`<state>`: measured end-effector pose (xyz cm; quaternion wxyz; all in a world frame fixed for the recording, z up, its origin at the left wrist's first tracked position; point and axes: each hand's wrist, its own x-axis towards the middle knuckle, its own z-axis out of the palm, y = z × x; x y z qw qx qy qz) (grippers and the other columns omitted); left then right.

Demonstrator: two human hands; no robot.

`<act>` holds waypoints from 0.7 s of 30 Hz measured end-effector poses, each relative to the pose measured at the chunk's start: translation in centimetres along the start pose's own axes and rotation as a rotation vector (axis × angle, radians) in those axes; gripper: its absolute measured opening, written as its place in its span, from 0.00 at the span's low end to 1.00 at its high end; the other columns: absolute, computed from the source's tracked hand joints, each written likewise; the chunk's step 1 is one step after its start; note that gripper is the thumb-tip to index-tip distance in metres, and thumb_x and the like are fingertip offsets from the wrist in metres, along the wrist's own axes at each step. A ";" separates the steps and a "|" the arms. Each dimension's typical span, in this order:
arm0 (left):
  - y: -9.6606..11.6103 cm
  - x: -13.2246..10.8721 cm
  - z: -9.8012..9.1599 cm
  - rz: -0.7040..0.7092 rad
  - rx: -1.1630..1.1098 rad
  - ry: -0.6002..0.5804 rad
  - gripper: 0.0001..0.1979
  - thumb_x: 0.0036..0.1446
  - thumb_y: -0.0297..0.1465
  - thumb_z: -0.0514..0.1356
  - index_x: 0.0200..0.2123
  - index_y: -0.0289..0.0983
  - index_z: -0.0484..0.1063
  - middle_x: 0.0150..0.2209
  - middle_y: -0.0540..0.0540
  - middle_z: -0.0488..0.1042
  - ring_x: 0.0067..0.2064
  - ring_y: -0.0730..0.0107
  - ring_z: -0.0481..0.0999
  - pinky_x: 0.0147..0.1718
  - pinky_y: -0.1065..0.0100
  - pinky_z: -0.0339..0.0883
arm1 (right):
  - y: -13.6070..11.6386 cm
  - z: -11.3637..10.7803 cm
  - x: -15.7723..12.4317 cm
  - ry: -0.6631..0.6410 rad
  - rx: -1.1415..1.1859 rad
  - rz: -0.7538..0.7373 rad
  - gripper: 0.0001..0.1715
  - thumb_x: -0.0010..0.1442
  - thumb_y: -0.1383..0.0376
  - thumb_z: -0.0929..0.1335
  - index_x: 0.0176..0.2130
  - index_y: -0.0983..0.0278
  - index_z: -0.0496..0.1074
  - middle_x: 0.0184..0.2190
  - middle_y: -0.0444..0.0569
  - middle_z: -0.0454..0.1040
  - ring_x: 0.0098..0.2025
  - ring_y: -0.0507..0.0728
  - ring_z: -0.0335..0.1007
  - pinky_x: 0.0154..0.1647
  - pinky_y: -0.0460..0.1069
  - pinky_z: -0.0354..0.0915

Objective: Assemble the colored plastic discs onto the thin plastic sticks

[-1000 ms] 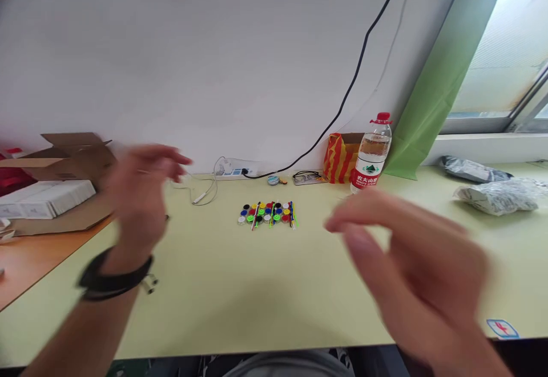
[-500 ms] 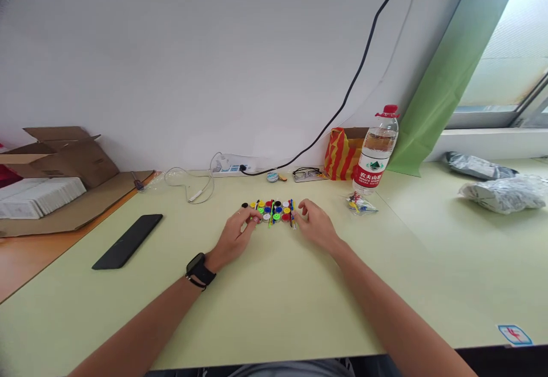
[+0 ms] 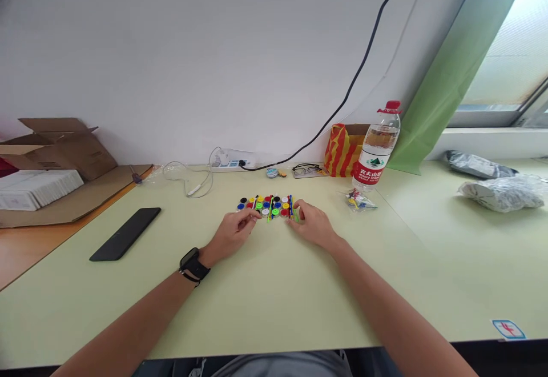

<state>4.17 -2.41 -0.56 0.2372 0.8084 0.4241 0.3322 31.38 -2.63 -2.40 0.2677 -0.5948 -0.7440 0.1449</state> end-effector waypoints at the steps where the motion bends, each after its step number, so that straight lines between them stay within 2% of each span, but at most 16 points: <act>1: 0.0 0.0 0.1 0.001 0.006 -0.007 0.11 0.67 0.32 0.54 0.42 0.38 0.76 0.22 0.55 0.62 0.24 0.73 0.57 0.28 0.69 0.52 | 0.2 0.1 0.0 0.007 0.001 -0.019 0.15 0.62 0.54 0.70 0.45 0.57 0.68 0.29 0.40 0.71 0.31 0.55 0.68 0.32 0.49 0.58; 4: -0.1 0.1 0.4 -0.003 0.013 -0.038 0.12 0.68 0.33 0.54 0.42 0.37 0.77 0.23 0.55 0.62 0.25 0.73 0.58 0.28 0.69 0.53 | 0.4 0.4 0.1 0.049 0.003 -0.070 0.13 0.63 0.57 0.69 0.47 0.58 0.71 0.28 0.41 0.70 0.30 0.55 0.67 0.33 0.50 0.60; 8: 0.0 0.1 0.8 0.002 0.017 -0.089 0.13 0.68 0.33 0.54 0.44 0.38 0.78 0.23 0.54 0.64 0.25 0.73 0.60 0.28 0.69 0.53 | 0.2 0.8 0.1 0.064 -0.003 -0.175 0.19 0.65 0.60 0.69 0.55 0.57 0.74 0.36 0.47 0.74 0.36 0.57 0.71 0.38 0.50 0.63; 10: 0.1 0.0 1.0 0.020 0.018 -0.115 0.13 0.68 0.32 0.53 0.45 0.38 0.77 0.24 0.54 0.65 0.25 0.72 0.61 0.29 0.69 0.54 | -0.1 0.8 0.0 0.043 -0.001 -0.212 0.17 0.66 0.61 0.68 0.53 0.57 0.76 0.38 0.48 0.75 0.39 0.57 0.72 0.40 0.50 0.63; 14: 0.5 -0.2 1.1 0.055 0.044 -0.148 0.13 0.69 0.35 0.54 0.49 0.39 0.76 0.26 0.53 0.68 0.28 0.70 0.65 0.31 0.69 0.58 | -1.0 0.2 -0.2 0.001 0.091 -0.249 0.09 0.66 0.60 0.69 0.43 0.59 0.79 0.35 0.47 0.75 0.37 0.56 0.71 0.41 0.50 0.64; 17: 0.9 -0.3 1.0 0.080 0.123 -0.158 0.17 0.67 0.40 0.58 0.54 0.40 0.75 0.30 0.51 0.70 0.32 0.67 0.69 0.35 0.67 0.62 | -1.3 -0.2 -0.4 -0.077 0.193 -0.308 0.11 0.66 0.57 0.70 0.42 0.58 0.80 0.33 0.46 0.75 0.34 0.55 0.70 0.37 0.49 0.63; 19: 1.1 -0.5 0.9 0.102 0.179 -0.181 0.21 0.67 0.43 0.59 0.58 0.41 0.74 0.34 0.48 0.73 0.36 0.64 0.72 0.39 0.65 0.64 | -1.3 -0.1 -0.4 -0.049 0.221 -0.296 0.12 0.66 0.56 0.69 0.43 0.59 0.80 0.34 0.47 0.76 0.34 0.55 0.70 0.36 0.49 0.63; 21: 1.4 -0.6 0.8 0.118 0.233 -0.216 0.25 0.68 0.44 0.58 0.64 0.43 0.69 0.41 0.45 0.75 0.41 0.60 0.75 0.43 0.63 0.66 | -1.1 0.1 -0.3 0.047 0.163 -0.239 0.12 0.66 0.57 0.68 0.43 0.60 0.78 0.37 0.48 0.78 0.35 0.55 0.71 0.37 0.49 0.63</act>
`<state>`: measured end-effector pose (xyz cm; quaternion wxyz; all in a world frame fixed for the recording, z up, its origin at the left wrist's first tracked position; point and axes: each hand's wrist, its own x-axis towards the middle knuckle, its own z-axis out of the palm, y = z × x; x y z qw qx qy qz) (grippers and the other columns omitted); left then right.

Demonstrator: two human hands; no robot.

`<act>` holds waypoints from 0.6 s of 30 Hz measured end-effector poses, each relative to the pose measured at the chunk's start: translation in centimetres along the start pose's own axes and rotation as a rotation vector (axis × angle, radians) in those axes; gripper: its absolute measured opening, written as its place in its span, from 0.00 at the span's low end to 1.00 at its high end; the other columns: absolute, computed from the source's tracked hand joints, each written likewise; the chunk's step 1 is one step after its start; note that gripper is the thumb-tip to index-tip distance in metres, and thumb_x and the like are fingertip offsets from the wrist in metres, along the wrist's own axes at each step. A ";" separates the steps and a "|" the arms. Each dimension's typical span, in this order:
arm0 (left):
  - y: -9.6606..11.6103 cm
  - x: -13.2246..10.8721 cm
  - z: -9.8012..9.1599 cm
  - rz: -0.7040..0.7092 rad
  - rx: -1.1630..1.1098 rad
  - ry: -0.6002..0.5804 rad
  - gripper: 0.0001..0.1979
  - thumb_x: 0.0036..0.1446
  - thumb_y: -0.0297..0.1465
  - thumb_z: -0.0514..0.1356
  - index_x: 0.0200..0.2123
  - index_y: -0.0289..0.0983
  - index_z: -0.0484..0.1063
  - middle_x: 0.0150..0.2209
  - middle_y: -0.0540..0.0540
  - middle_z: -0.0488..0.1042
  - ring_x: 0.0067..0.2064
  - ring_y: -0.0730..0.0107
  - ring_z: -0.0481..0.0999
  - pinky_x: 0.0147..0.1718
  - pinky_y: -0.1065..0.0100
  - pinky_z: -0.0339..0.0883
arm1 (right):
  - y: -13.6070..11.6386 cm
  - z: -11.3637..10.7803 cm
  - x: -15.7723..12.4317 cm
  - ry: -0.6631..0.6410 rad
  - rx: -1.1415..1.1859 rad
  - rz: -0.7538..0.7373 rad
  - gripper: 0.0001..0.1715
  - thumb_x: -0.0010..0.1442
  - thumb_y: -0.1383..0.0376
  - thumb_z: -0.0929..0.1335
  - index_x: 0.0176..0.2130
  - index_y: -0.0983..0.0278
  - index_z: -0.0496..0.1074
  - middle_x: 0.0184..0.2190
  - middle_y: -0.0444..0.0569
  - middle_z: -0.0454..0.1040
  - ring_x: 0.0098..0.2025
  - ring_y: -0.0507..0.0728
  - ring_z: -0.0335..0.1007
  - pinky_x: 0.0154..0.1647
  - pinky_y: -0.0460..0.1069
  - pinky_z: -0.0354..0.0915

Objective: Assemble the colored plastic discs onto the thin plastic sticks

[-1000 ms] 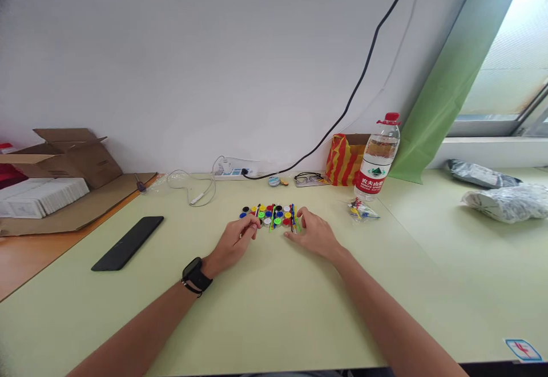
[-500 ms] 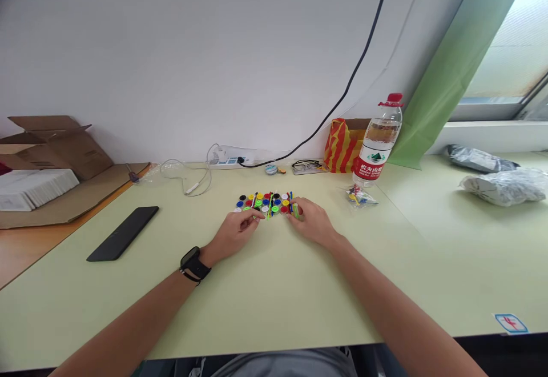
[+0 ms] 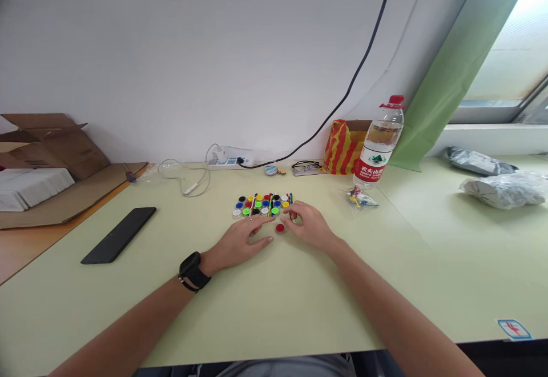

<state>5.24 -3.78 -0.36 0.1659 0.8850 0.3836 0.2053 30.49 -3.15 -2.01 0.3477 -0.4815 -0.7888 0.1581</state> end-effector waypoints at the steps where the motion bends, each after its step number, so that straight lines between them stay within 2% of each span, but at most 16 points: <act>1: 0.1 -0.1 0.0 0.009 0.031 -0.020 0.26 0.68 0.44 0.57 0.66 0.44 0.66 0.45 0.44 0.75 0.44 0.58 0.75 0.45 0.62 0.67 | 0.2 0.2 0.0 0.041 -0.060 0.031 0.11 0.66 0.58 0.68 0.43 0.60 0.78 0.37 0.48 0.78 0.36 0.55 0.71 0.37 0.49 0.62; 3: 0.4 -0.2 0.0 0.041 0.088 -0.065 0.27 0.69 0.44 0.56 0.69 0.47 0.63 0.49 0.43 0.74 0.47 0.56 0.75 0.46 0.60 0.68 | 0.4 0.5 0.1 0.091 -0.181 0.092 0.09 0.65 0.58 0.69 0.38 0.61 0.76 0.35 0.47 0.77 0.34 0.55 0.71 0.36 0.49 0.61; 5: 0.6 -0.2 0.2 0.069 0.117 -0.088 0.24 0.71 0.43 0.54 0.67 0.48 0.65 0.50 0.43 0.72 0.46 0.57 0.75 0.44 0.60 0.68 | 0.5 0.8 0.3 0.115 -0.266 0.138 0.09 0.63 0.58 0.69 0.34 0.61 0.74 0.32 0.46 0.76 0.32 0.55 0.69 0.33 0.49 0.58; 8: 0.7 -0.2 0.4 0.057 0.108 -0.067 0.20 0.72 0.42 0.53 0.62 0.48 0.70 0.50 0.44 0.72 0.45 0.58 0.76 0.44 0.61 0.69 | 0.2 1.2 0.6 0.123 -0.338 0.159 0.09 0.62 0.60 0.70 0.31 0.61 0.72 0.31 0.45 0.76 0.33 0.54 0.69 0.32 0.49 0.55; 12: 0.8 -0.1 0.6 0.052 0.083 -0.033 0.20 0.70 0.42 0.55 0.62 0.50 0.69 0.50 0.45 0.72 0.45 0.59 0.76 0.44 0.61 0.69 | 0.0 1.8 0.9 0.111 -0.370 0.180 0.07 0.61 0.64 0.69 0.30 0.61 0.72 0.32 0.45 0.78 0.35 0.55 0.70 0.32 0.49 0.53; 16: 1.0 0.0 0.5 0.051 0.019 -0.032 0.13 0.71 0.41 0.55 0.52 0.48 0.75 0.45 0.47 0.72 0.41 0.62 0.75 0.39 0.64 0.68 | 0.2 1.8 0.9 0.170 -0.358 0.258 0.07 0.59 0.65 0.68 0.29 0.61 0.74 0.31 0.45 0.79 0.32 0.54 0.69 0.31 0.49 0.52; 18: 1.1 0.0 0.4 0.046 -0.047 -0.010 0.11 0.70 0.39 0.56 0.48 0.45 0.75 0.45 0.47 0.73 0.42 0.63 0.75 0.40 0.64 0.68 | 0.3 1.4 0.8 0.223 -0.334 0.295 0.07 0.59 0.63 0.69 0.29 0.60 0.75 0.28 0.45 0.77 0.29 0.54 0.68 0.30 0.49 0.52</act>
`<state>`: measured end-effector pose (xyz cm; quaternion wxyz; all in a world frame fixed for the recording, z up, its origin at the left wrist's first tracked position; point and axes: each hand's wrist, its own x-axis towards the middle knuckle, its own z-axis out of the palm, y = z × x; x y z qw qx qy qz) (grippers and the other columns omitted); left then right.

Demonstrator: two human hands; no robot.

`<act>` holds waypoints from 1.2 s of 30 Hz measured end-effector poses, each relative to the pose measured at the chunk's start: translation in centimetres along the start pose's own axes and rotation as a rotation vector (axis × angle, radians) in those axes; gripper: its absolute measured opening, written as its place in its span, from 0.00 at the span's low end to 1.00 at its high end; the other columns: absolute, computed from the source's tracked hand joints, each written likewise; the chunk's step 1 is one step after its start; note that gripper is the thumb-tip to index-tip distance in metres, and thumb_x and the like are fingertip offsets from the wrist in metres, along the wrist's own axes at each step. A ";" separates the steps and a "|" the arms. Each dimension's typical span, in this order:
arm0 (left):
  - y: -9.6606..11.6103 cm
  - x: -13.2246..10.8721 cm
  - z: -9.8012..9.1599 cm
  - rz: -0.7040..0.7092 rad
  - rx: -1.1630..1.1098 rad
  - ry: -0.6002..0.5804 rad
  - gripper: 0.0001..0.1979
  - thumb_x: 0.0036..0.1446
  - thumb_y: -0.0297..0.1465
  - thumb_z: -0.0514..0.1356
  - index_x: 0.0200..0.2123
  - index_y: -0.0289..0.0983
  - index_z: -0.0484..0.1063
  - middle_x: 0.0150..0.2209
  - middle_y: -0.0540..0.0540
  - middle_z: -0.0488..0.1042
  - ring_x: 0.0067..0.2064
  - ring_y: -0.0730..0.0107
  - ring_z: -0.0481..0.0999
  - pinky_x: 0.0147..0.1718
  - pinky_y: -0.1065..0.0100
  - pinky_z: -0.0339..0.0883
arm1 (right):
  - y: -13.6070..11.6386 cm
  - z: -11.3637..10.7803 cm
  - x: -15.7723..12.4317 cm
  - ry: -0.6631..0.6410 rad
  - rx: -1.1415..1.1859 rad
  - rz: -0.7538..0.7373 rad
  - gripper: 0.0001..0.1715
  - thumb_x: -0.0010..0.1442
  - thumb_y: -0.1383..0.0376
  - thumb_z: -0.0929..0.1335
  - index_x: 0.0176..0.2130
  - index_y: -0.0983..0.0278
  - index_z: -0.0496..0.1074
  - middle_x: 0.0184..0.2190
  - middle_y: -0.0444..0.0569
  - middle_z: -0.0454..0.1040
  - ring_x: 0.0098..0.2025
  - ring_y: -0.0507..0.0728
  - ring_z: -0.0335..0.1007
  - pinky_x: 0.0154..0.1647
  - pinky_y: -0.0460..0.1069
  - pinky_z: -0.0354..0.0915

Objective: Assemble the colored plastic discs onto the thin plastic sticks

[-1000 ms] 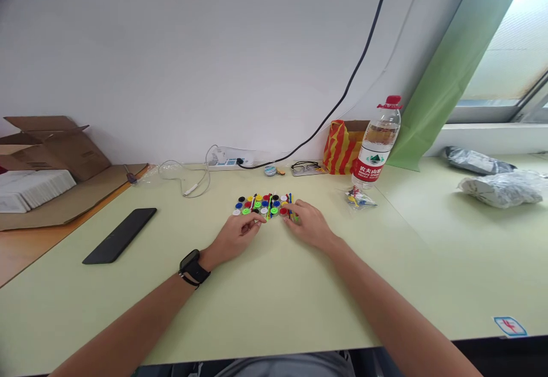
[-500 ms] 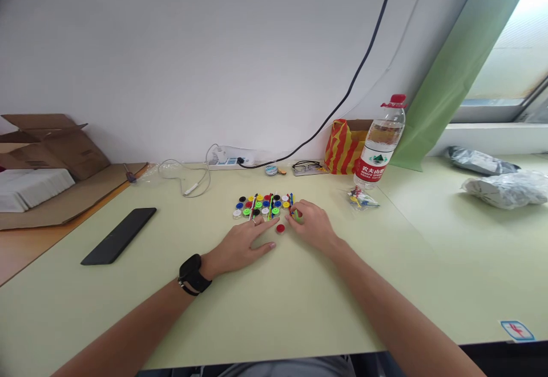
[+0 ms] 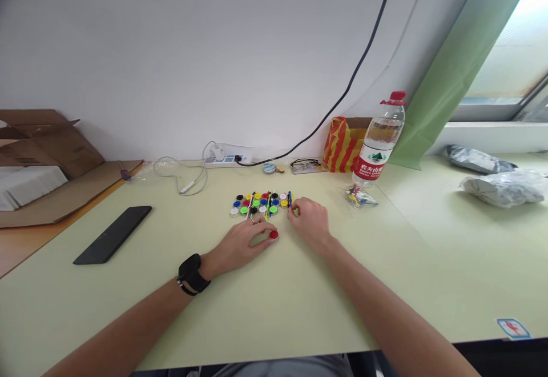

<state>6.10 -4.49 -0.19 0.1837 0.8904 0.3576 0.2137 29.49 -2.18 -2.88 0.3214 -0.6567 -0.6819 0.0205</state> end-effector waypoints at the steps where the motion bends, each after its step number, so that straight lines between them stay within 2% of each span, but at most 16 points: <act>1: 0.0 0.0 0.0 0.000 -0.037 0.012 0.09 0.69 0.38 0.57 0.47 0.44 0.75 0.46 0.47 0.73 0.43 0.63 0.75 0.41 0.64 0.68 | 0.2 -0.2 0.0 0.023 0.024 0.021 0.08 0.59 0.62 0.69 0.29 0.60 0.75 0.26 0.44 0.76 0.28 0.54 0.67 0.30 0.49 0.53; 7: -0.2 0.1 0.1 -0.050 -0.309 0.054 0.06 0.65 0.34 0.61 0.44 0.40 0.71 0.39 0.47 0.76 0.37 0.68 0.72 0.37 0.66 0.68 | 1.4 -1.8 0.6 0.158 0.300 0.063 0.15 0.62 0.54 0.68 0.30 0.61 0.73 0.23 0.46 0.74 0.25 0.55 0.67 0.29 0.50 0.61; 10: -0.5 0.2 0.3 -0.091 -0.458 0.107 0.11 0.65 0.36 0.62 0.47 0.39 0.71 0.39 0.46 0.77 0.36 0.69 0.74 0.37 0.67 0.71 | 1.9 -2.4 1.1 0.267 0.473 0.084 0.19 0.63 0.49 0.69 0.32 0.61 0.72 0.26 0.49 0.76 0.27 0.56 0.70 0.30 0.51 0.67; 12: -0.8 0.4 0.4 -0.124 -0.533 0.130 0.13 0.64 0.38 0.63 0.49 0.38 0.72 0.39 0.45 0.78 0.38 0.68 0.77 0.40 0.66 0.73 | 1.9 -2.8 1.4 0.280 0.642 0.119 0.21 0.61 0.46 0.71 0.35 0.61 0.73 0.29 0.50 0.77 0.28 0.57 0.72 0.30 0.52 0.71; 14: -1.2 0.5 0.5 -0.163 -0.605 0.142 0.14 0.63 0.39 0.65 0.47 0.37 0.74 0.40 0.44 0.79 0.40 0.66 0.79 0.43 0.64 0.75 | 1.8 -3.3 1.4 0.187 0.850 0.141 0.22 0.60 0.46 0.73 0.38 0.62 0.73 0.30 0.50 0.77 0.29 0.57 0.73 0.32 0.53 0.73; 17: -1.8 0.7 0.6 -0.220 -0.729 0.153 0.16 0.59 0.39 0.69 0.45 0.36 0.75 0.41 0.43 0.80 0.41 0.65 0.81 0.47 0.62 0.77 | 1.0 -3.7 0.9 -0.083 1.112 0.120 0.22 0.58 0.50 0.75 0.44 0.61 0.74 0.31 0.48 0.78 0.31 0.56 0.74 0.34 0.53 0.74; 20: -2.0 0.8 0.4 -0.265 -0.831 0.149 0.21 0.53 0.39 0.73 0.45 0.35 0.76 0.43 0.41 0.80 0.43 0.63 0.82 0.48 0.59 0.78 | -0.3 -3.4 -0.1 -0.348 1.225 0.075 0.21 0.59 0.53 0.76 0.47 0.61 0.75 0.31 0.47 0.78 0.31 0.55 0.74 0.33 0.52 0.72; 22: -1.9 0.8 0.2 -0.286 -0.865 0.156 0.23 0.50 0.39 0.75 0.46 0.34 0.76 0.44 0.41 0.81 0.43 0.62 0.82 0.49 0.58 0.78 | -1.1 -2.9 -0.7 -0.452 1.232 0.048 0.20 0.60 0.53 0.75 0.46 0.62 0.76 0.32 0.47 0.78 0.31 0.55 0.74 0.34 0.52 0.73; 26: -1.5 1.0 -0.1 -0.324 -0.889 0.169 0.21 0.53 0.41 0.74 0.44 0.34 0.78 0.42 0.41 0.82 0.42 0.62 0.82 0.48 0.58 0.78 | -2.0 -2.2 -1.3 -0.482 1.175 0.020 0.20 0.61 0.51 0.75 0.45 0.63 0.76 0.30 0.46 0.77 0.30 0.54 0.74 0.35 0.52 0.73; 30: -1.5 1.1 0.0 -0.335 -0.909 0.156 0.20 0.56 0.43 0.71 0.44 0.34 0.79 0.42 0.42 0.82 0.39 0.63 0.82 0.46 0.58 0.79 | -1.6 -2.3 -1.1 -0.486 1.110 -0.014 0.20 0.61 0.51 0.74 0.45 0.62 0.75 0.30 0.46 0.76 0.29 0.54 0.73 0.35 0.52 0.72; 36: -1.6 1.0 0.1 -0.239 -0.769 0.182 0.17 0.56 0.40 0.71 0.43 0.36 0.81 0.44 0.41 0.82 0.47 0.58 0.81 0.50 0.58 0.77 | -1.2 -2.5 -1.0 -0.535 0.994 -0.049 0.13 0.61 0.55 0.73 0.40 0.63 0.76 0.29 0.45 0.75 0.29 0.53 0.70 0.34 0.49 0.68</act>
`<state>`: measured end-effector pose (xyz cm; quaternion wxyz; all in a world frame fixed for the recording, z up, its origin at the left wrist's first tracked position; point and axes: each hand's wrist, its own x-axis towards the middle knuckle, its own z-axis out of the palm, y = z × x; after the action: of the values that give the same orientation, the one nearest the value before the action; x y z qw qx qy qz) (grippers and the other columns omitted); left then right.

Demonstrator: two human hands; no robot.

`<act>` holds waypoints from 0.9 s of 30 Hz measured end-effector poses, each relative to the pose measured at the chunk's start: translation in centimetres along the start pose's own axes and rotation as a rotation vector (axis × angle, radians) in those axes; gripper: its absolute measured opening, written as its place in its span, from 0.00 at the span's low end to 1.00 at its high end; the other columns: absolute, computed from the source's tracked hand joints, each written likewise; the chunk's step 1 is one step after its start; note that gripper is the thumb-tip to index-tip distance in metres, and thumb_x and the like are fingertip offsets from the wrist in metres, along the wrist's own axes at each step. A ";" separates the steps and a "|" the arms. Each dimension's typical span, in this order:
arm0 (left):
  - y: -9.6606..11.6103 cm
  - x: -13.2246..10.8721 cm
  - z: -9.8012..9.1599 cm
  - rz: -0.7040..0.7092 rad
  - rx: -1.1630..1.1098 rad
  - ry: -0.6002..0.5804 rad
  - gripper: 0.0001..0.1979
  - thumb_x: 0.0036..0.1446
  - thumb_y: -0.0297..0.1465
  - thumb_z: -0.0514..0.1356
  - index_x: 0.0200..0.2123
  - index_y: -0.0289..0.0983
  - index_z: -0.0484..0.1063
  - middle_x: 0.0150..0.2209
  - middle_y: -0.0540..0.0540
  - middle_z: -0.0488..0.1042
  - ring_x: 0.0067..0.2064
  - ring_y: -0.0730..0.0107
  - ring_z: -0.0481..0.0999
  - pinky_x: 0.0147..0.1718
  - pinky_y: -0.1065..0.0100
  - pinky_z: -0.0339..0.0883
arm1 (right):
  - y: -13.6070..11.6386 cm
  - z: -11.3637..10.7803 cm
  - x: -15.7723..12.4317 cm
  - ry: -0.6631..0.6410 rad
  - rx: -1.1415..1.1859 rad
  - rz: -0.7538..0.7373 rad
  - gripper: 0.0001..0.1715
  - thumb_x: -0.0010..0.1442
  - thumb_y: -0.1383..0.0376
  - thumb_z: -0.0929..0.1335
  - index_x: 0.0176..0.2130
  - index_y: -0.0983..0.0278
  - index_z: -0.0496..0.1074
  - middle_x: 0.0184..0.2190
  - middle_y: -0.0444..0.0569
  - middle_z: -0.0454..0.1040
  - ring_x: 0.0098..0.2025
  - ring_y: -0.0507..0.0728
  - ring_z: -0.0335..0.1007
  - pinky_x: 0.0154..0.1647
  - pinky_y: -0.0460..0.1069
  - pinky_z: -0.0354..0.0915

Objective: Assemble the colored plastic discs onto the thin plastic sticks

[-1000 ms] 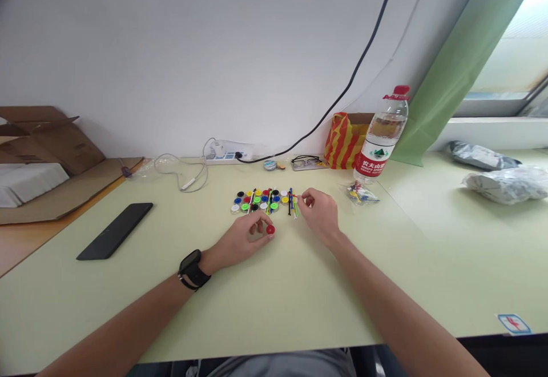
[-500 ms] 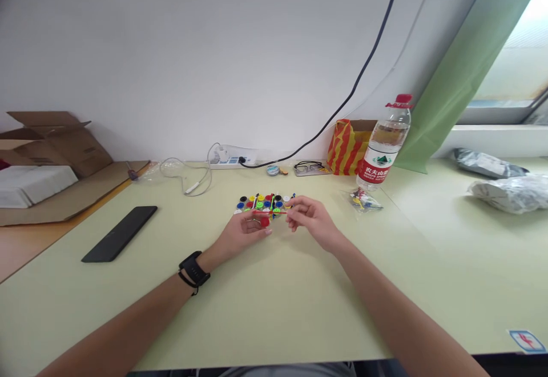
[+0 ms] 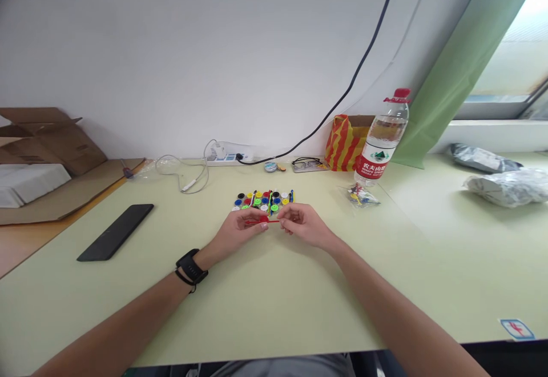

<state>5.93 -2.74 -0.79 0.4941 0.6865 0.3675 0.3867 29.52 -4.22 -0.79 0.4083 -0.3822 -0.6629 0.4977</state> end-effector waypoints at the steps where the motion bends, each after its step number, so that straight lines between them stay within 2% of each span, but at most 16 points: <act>1: -0.1 0.0 0.0 0.014 0.018 -0.004 0.16 0.57 0.40 0.71 0.43 0.36 0.81 0.44 0.41 0.82 0.48 0.58 0.81 0.51 0.58 0.77 | 0.0 0.0 0.0 -0.006 -0.027 0.000 0.12 0.61 0.56 0.73 0.38 0.63 0.76 0.29 0.45 0.75 0.29 0.53 0.70 0.33 0.49 0.67; 11: 0.3 -0.7 0.3 0.079 0.125 -0.069 0.11 0.57 0.37 0.70 0.39 0.35 0.81 0.40 0.42 0.83 0.41 0.60 0.82 0.46 0.60 0.78 | -0.4 0.1 -0.1 -0.018 -0.136 0.004 0.10 0.60 0.59 0.72 0.36 0.63 0.76 0.30 0.47 0.75 0.31 0.54 0.68 0.33 0.48 0.64; 18: 0.2 -0.8 0.1 0.079 0.154 -0.079 0.12 0.56 0.37 0.70 0.36 0.34 0.81 0.34 0.42 0.83 0.35 0.63 0.81 0.39 0.62 0.78 | -1.3 0.1 -0.3 -0.113 -0.075 0.059 0.10 0.60 0.58 0.72 0.37 0.63 0.77 0.22 0.41 0.69 0.25 0.51 0.62 0.28 0.47 0.60; 24: 0.8 -0.8 0.2 0.057 0.031 -0.133 0.13 0.56 0.38 0.71 0.38 0.34 0.80 0.40 0.40 0.82 0.40 0.62 0.81 0.45 0.60 0.77 | -1.4 -0.2 -0.4 -0.090 -0.016 0.075 0.11 0.60 0.57 0.73 0.37 0.63 0.77 0.23 0.41 0.68 0.26 0.51 0.62 0.28 0.47 0.58; 27: 1.2 -0.8 0.3 -0.001 -0.080 -0.222 0.14 0.60 0.40 0.69 0.42 0.35 0.80 0.42 0.39 0.81 0.37 0.66 0.80 0.39 0.64 0.76 | -0.9 -0.3 -0.2 -0.053 -0.012 0.075 0.13 0.60 0.56 0.73 0.38 0.64 0.77 0.26 0.43 0.72 0.27 0.51 0.64 0.29 0.47 0.60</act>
<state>5.94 -3.89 0.20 0.5591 0.7045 0.2951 0.3224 29.81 -4.50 0.07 0.3692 -0.3959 -0.6618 0.5186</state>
